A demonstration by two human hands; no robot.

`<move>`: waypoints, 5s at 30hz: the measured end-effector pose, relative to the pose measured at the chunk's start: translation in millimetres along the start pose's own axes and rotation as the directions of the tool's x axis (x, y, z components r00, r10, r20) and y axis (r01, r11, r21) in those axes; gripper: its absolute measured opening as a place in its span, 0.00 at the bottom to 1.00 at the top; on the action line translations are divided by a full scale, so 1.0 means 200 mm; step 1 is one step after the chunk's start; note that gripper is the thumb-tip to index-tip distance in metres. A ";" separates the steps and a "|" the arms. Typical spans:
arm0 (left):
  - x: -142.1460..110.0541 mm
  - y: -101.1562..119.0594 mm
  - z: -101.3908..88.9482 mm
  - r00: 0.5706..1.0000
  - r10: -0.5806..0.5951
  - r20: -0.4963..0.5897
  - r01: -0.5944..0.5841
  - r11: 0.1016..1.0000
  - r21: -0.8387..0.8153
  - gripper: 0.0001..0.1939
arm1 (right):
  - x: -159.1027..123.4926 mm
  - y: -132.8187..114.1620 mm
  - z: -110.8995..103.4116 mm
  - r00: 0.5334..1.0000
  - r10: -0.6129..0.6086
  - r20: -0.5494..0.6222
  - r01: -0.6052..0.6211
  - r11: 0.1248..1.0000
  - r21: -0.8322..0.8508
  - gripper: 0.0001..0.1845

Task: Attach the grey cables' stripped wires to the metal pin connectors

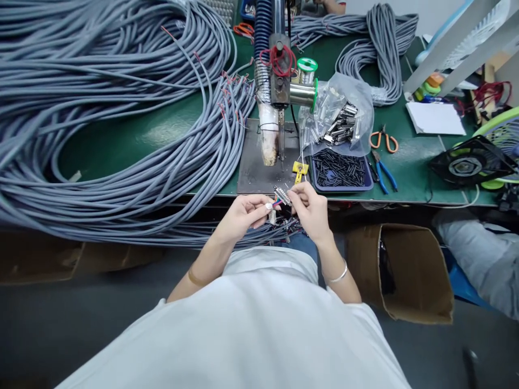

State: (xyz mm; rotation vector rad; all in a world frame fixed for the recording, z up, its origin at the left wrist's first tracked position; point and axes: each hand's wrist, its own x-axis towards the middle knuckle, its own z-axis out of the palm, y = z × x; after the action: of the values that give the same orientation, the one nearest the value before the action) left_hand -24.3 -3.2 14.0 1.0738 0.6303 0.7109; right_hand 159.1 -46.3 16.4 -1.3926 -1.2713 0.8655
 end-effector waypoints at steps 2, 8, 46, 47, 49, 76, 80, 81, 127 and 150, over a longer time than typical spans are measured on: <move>0.02 0.00 -0.01 0.999 -0.008 0.038 0.007 1.000 0.008 0.19 | -0.03 -0.01 -0.03 0.991 -0.114 -0.069 0.104 0.985 -0.140 0.09; 0.05 -0.01 -0.01 0.999 0.001 0.045 -0.002 1.000 0.013 0.18 | -0.06 -0.01 -0.07 0.940 -0.333 0.068 0.333 0.860 -0.387 0.06; 0.03 -0.05 0.06 0.962 0.206 -0.177 -0.172 0.966 0.193 0.09 | 0.02 0.03 -0.01 0.988 0.100 0.121 -0.110 0.991 0.081 0.18; 0.04 -0.05 0.06 0.959 0.210 -0.189 -0.173 0.965 0.196 0.09 | 0.02 0.03 -0.01 0.990 0.094 0.102 -0.100 0.993 0.060 0.17; 0.05 -0.07 0.06 0.954 0.207 -0.218 -0.167 0.968 0.189 0.09 | 0.02 0.02 -0.01 0.998 0.052 0.024 -0.051 0.998 -0.036 0.16; 0.26 -0.07 0.01 0.881 0.295 -0.370 -0.216 0.947 0.239 0.10 | 0.10 0.09 0.03 0.874 -0.484 -0.056 0.431 0.822 -0.372 0.06; 0.27 -0.07 0.01 0.870 0.310 -0.383 -0.219 0.940 0.263 0.10 | 0.13 0.10 0.03 0.869 -0.492 -0.048 0.441 0.816 -0.374 0.05; 0.27 -0.07 0.01 0.864 0.319 -0.389 -0.220 0.935 0.279 0.10 | 0.13 0.10 0.03 0.867 -0.496 -0.045 0.446 0.813 -0.375 0.05; 0.26 -0.06 0.00 0.839 0.409 -0.358 -0.253 0.877 0.409 0.05 | 0.16 0.10 0.03 0.764 -0.645 -0.001 0.550 0.652 -0.522 0.10; 0.11 -0.15 0.00 0.997 -0.056 0.061 0.055 0.998 0.015 0.20 | -0.01 -0.08 -0.11 0.922 -0.205 0.328 0.366 0.739 -0.566 0.12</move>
State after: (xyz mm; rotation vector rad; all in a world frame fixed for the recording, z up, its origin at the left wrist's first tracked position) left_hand -4.8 4.9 -16.5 1.0826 0.6103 0.6235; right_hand 175.1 -53.2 36.8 -1.5466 -2.0379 0.4098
